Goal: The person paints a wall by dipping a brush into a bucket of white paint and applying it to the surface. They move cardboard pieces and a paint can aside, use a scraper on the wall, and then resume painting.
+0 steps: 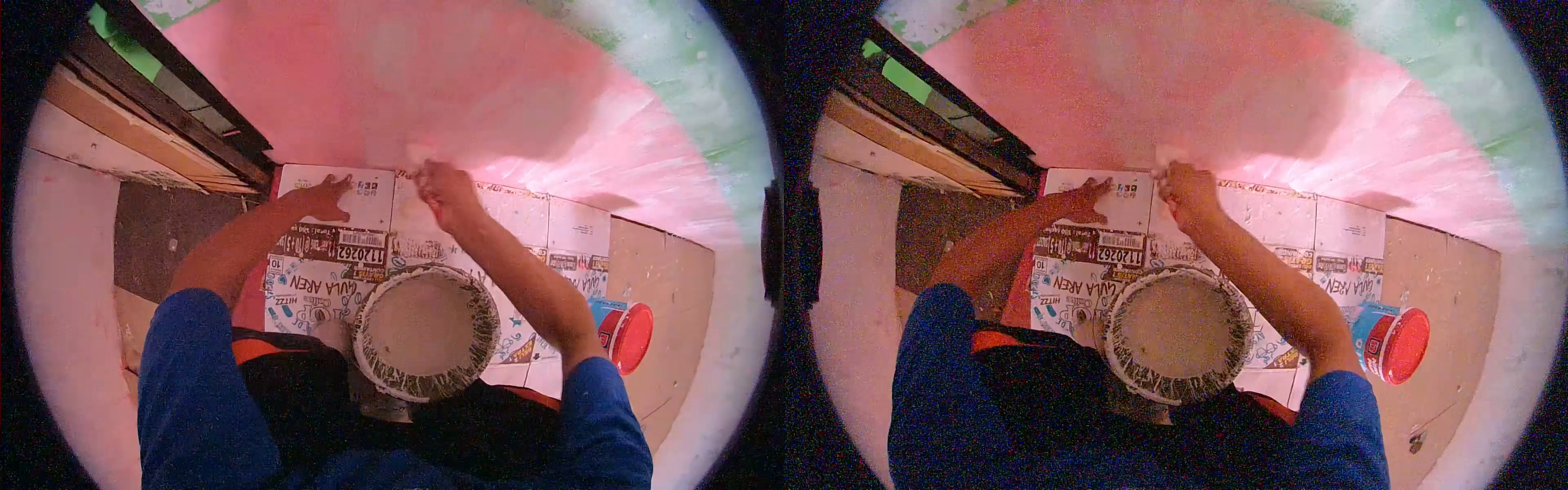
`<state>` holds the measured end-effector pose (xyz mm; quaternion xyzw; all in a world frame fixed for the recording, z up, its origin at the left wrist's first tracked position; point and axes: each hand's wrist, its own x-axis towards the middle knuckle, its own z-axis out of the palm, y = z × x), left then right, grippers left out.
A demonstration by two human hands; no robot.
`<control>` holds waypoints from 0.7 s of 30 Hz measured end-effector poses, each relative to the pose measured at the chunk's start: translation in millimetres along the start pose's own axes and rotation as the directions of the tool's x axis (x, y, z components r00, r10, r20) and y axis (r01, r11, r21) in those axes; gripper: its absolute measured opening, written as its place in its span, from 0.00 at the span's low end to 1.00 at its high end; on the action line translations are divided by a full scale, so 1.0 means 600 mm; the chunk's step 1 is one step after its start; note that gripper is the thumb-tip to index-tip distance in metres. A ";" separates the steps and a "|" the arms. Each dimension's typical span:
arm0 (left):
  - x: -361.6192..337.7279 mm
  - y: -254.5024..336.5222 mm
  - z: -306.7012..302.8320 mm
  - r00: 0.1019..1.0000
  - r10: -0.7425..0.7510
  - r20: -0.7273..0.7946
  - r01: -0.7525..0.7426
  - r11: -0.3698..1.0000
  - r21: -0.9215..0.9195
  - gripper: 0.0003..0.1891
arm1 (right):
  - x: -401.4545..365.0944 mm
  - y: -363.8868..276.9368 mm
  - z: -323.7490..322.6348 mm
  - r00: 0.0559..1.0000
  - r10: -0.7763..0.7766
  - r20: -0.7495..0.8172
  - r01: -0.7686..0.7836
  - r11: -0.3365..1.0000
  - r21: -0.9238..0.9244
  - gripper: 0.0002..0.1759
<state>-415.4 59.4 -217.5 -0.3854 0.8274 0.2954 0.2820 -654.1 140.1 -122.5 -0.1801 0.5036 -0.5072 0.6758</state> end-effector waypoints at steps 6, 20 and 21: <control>-0.015 0.014 -0.019 0.998 -0.046 0.039 0.048 0.998 -0.046 0.51 | -0.105 -0.028 -0.015 0.959 0.251 -0.132 -0.263 0.961 -0.081 0.12; 0.007 0.061 0.011 0.978 -0.051 -0.203 0.093 0.974 0.206 0.34 | -0.224 -0.188 -0.029 0.921 0.374 0.106 0.110 0.010 -0.994 0.19; 0.000 0.089 -0.009 0.968 -0.081 -0.237 0.136 0.965 0.226 0.32 | -0.235 -0.177 -0.027 0.891 0.444 0.094 0.210 -0.220 -0.953 0.18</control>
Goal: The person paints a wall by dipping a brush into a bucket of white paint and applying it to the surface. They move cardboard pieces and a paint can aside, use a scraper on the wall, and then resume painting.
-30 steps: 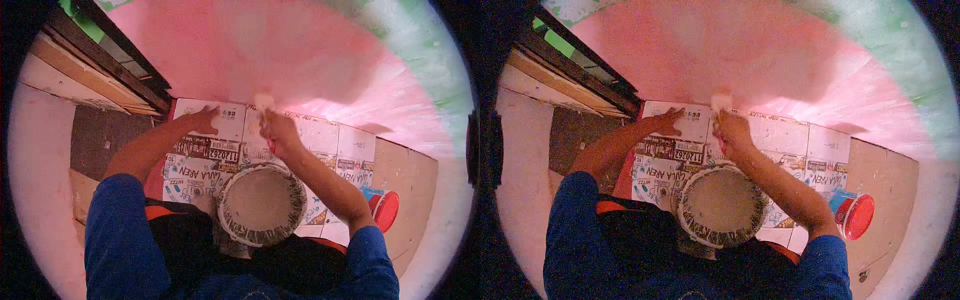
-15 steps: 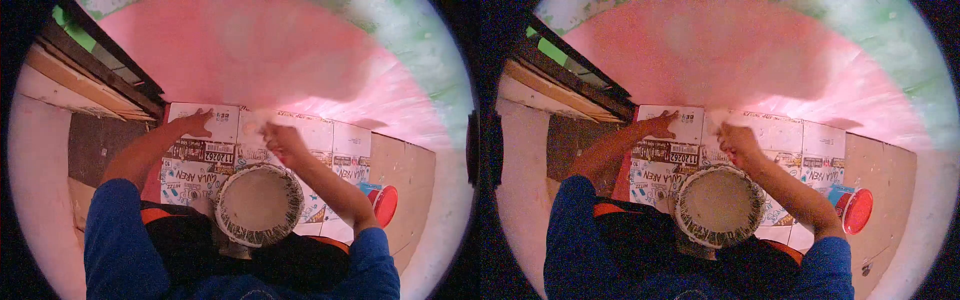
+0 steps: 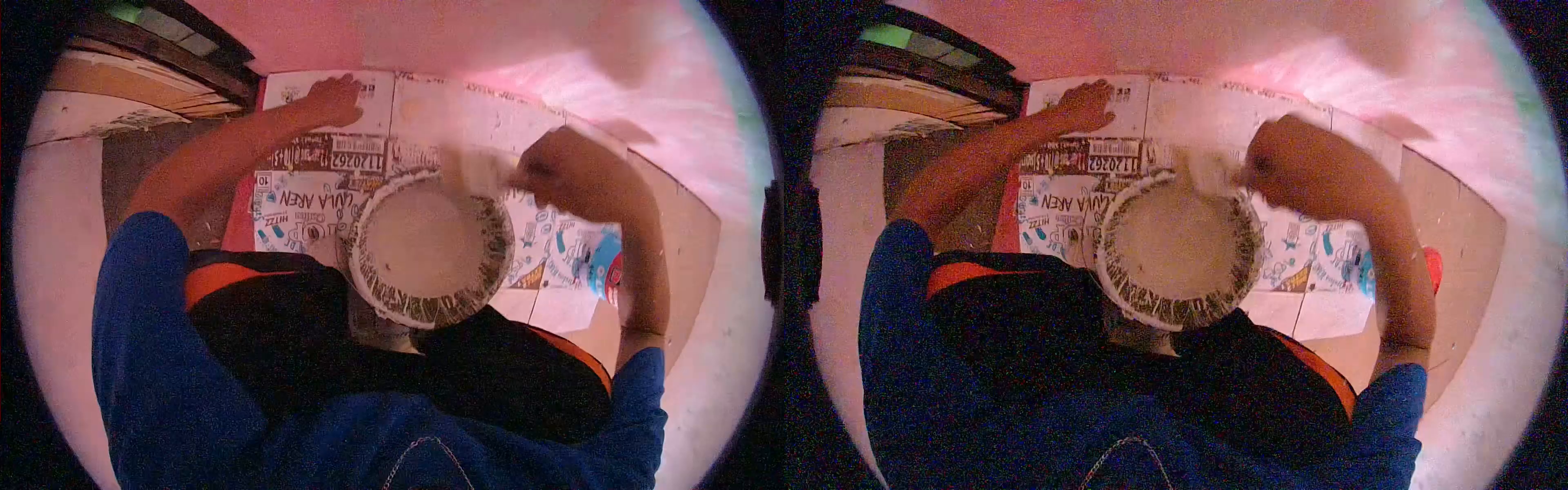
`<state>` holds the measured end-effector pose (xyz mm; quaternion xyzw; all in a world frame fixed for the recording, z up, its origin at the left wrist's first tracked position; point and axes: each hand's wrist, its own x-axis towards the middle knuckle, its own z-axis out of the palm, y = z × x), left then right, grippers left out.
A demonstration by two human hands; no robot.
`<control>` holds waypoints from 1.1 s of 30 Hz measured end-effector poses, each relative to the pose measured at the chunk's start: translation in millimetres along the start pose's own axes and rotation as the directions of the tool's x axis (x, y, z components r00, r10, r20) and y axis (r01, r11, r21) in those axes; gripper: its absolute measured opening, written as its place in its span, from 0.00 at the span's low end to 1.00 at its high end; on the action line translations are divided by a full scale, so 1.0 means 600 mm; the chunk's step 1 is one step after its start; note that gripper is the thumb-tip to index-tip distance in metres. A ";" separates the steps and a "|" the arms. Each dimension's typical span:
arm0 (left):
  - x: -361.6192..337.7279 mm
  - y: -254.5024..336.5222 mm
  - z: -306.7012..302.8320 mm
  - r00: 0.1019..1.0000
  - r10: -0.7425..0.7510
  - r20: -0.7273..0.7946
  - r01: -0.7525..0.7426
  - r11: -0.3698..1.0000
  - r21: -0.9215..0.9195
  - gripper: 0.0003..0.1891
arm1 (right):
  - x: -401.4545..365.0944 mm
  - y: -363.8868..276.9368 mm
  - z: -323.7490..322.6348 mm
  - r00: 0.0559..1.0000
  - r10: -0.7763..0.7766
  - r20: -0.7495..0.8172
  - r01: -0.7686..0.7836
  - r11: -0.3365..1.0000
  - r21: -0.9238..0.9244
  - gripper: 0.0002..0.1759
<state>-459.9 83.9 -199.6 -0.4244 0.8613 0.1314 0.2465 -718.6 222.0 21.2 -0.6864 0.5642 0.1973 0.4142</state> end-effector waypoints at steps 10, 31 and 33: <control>0.004 0.094 -0.019 0.964 0.250 -0.094 -0.254 0.966 -0.037 0.27 | 0.115 -0.011 0.221 0.903 -0.421 0.087 0.416 0.804 -0.424 0.06; 0.026 0.091 0.012 0.881 0.469 -0.060 -0.472 0.880 -0.056 0.28 | -0.005 0.154 0.041 0.888 -0.396 0.234 0.205 0.796 0.569 0.12; 0.046 0.082 0.035 0.844 0.524 -0.119 -0.524 0.851 0.030 0.31 | 0.005 0.159 0.049 0.871 -0.424 0.248 0.155 0.717 0.679 0.12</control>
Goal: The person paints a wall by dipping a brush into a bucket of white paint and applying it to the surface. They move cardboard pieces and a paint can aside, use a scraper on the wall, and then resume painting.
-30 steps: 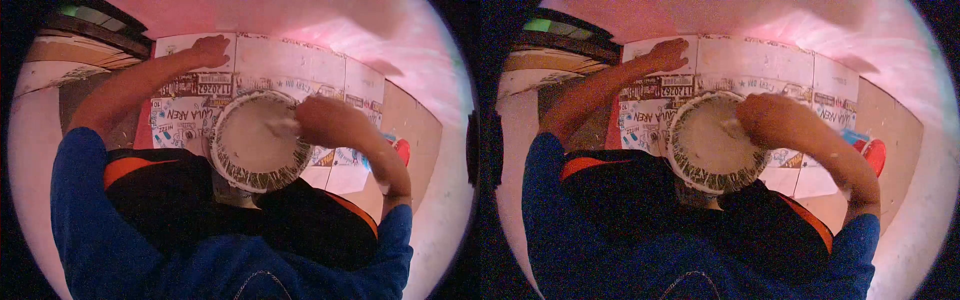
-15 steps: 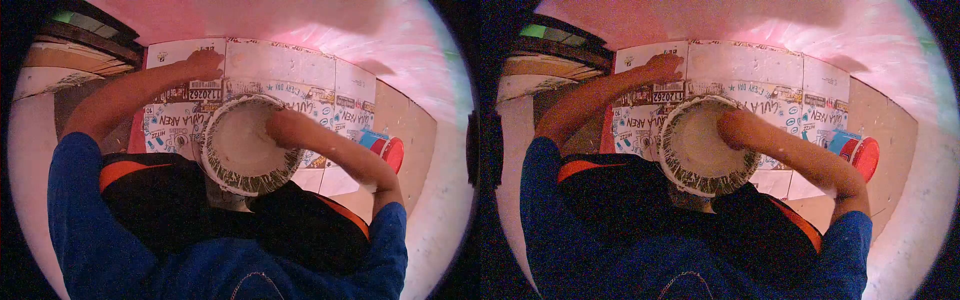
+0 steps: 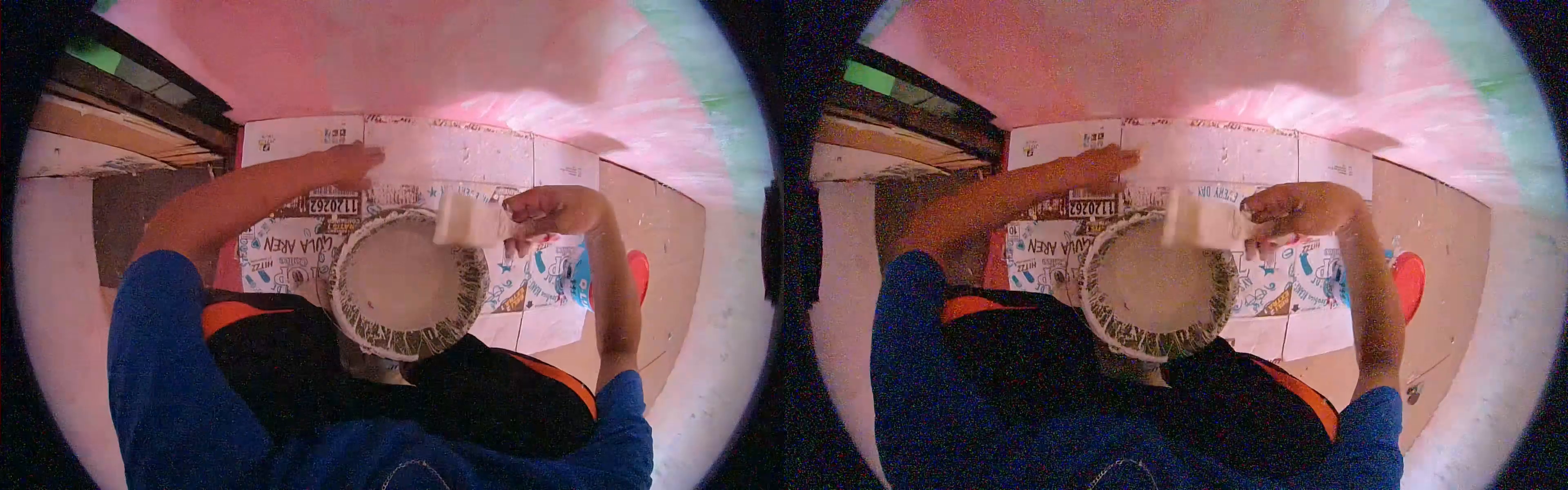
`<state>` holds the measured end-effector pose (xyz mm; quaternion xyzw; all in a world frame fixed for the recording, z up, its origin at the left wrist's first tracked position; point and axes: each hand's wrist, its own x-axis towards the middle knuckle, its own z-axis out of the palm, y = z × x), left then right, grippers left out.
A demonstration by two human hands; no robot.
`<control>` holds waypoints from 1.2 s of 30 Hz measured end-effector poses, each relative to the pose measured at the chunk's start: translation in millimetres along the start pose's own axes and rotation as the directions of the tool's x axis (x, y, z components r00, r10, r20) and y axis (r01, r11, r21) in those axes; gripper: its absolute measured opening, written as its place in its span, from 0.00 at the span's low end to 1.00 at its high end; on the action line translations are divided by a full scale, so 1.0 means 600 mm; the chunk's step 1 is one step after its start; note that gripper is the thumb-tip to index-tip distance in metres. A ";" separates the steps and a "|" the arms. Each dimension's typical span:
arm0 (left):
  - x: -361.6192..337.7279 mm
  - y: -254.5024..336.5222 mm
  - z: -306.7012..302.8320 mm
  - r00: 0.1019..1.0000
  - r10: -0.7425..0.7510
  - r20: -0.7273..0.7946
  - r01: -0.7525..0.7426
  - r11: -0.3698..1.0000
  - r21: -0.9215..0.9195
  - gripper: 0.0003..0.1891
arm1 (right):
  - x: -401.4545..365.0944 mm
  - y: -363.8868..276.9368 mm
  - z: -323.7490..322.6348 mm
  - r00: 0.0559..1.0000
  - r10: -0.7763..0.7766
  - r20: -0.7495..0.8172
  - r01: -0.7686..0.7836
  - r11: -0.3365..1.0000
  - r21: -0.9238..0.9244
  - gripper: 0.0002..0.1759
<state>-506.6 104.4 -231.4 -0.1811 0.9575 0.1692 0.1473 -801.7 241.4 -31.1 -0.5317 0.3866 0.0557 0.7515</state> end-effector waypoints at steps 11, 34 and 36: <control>-0.020 0.021 -0.063 0.946 -0.051 0.321 0.117 0.975 -0.190 0.38 | 0.359 0.178 -0.092 0.783 -0.335 -0.524 0.490 0.851 0.188 0.13; -0.002 -0.012 -0.020 0.955 0.063 0.289 -0.034 0.994 -0.104 0.42 | 0.199 0.077 -0.057 0.708 0.267 -0.654 0.637 0.158 0.754 0.03; -0.001 0.000 -0.028 0.956 0.088 0.279 -0.069 0.995 -0.077 0.42 | 0.251 0.126 -0.106 0.537 0.234 -0.810 0.759 0.284 0.585 0.03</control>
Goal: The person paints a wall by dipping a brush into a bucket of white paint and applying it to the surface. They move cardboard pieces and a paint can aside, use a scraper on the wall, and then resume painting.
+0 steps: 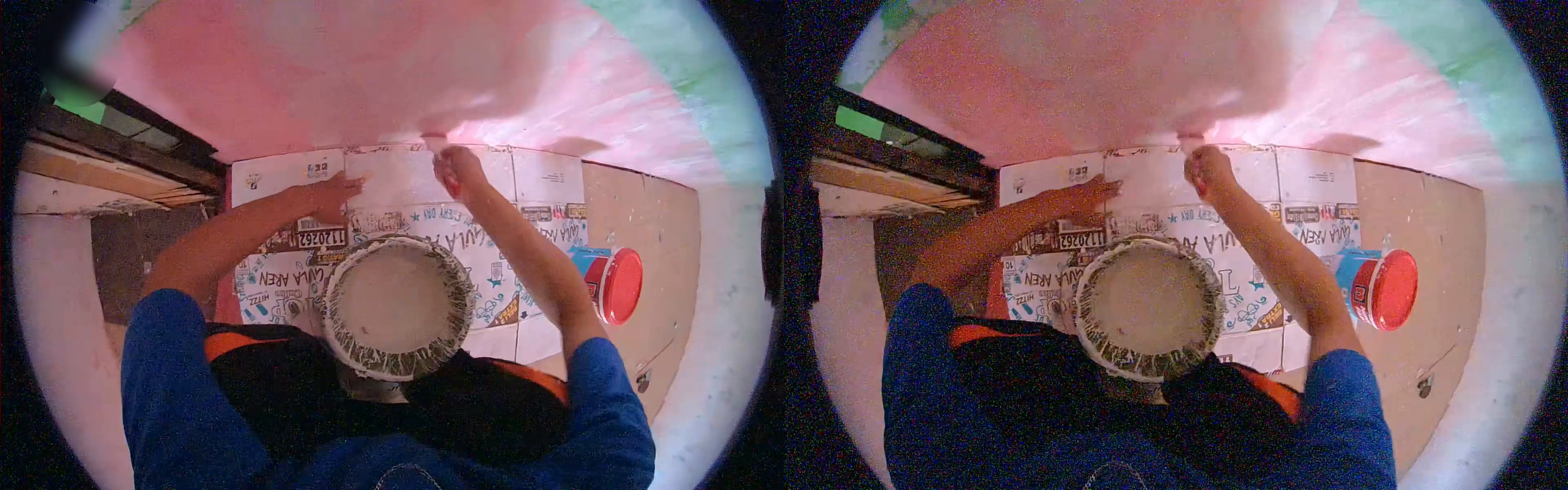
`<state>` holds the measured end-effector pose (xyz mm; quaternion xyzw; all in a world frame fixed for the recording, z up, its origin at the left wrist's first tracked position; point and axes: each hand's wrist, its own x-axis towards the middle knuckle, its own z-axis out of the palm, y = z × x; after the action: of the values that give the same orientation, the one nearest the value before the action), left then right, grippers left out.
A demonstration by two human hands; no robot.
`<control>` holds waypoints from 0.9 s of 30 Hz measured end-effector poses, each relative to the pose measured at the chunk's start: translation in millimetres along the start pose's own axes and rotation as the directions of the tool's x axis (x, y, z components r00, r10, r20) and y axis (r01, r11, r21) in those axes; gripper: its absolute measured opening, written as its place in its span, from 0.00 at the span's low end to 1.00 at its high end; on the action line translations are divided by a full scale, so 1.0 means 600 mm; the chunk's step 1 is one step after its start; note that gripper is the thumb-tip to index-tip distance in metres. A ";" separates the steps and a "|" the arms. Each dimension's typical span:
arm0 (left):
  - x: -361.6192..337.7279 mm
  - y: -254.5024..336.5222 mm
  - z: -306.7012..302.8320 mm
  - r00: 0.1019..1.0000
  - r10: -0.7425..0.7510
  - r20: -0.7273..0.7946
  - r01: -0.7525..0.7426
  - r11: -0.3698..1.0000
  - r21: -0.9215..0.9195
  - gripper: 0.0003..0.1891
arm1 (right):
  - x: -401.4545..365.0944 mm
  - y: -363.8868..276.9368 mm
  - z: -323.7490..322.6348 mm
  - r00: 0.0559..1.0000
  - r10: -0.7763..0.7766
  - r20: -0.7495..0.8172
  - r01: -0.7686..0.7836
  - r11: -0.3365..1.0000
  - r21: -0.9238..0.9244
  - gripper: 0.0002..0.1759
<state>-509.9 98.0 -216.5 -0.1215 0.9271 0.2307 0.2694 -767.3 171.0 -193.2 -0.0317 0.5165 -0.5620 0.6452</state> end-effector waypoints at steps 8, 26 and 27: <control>0.017 -0.027 0.039 0.998 -0.006 -0.063 0.002 0.999 -0.054 0.39 | -0.096 -0.111 -0.025 0.995 0.098 -0.013 -0.098 0.995 0.010 0.04; 0.002 -0.004 -0.007 0.997 -0.037 0.062 0.043 0.994 -0.098 0.41 | -0.074 -0.139 -0.051 0.952 -0.194 -0.235 0.130 0.956 -0.263 0.06; -0.002 -0.002 -0.005 0.996 -0.029 0.081 0.037 0.995 -0.097 0.41 | -0.105 -0.150 -0.050 0.942 -0.234 -0.241 0.173 0.953 -0.248 0.06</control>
<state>-510.0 95.7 -214.1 -0.1407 0.9010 0.2762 0.3035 -840.3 201.9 -111.5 -0.0812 0.6526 -0.5635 0.5000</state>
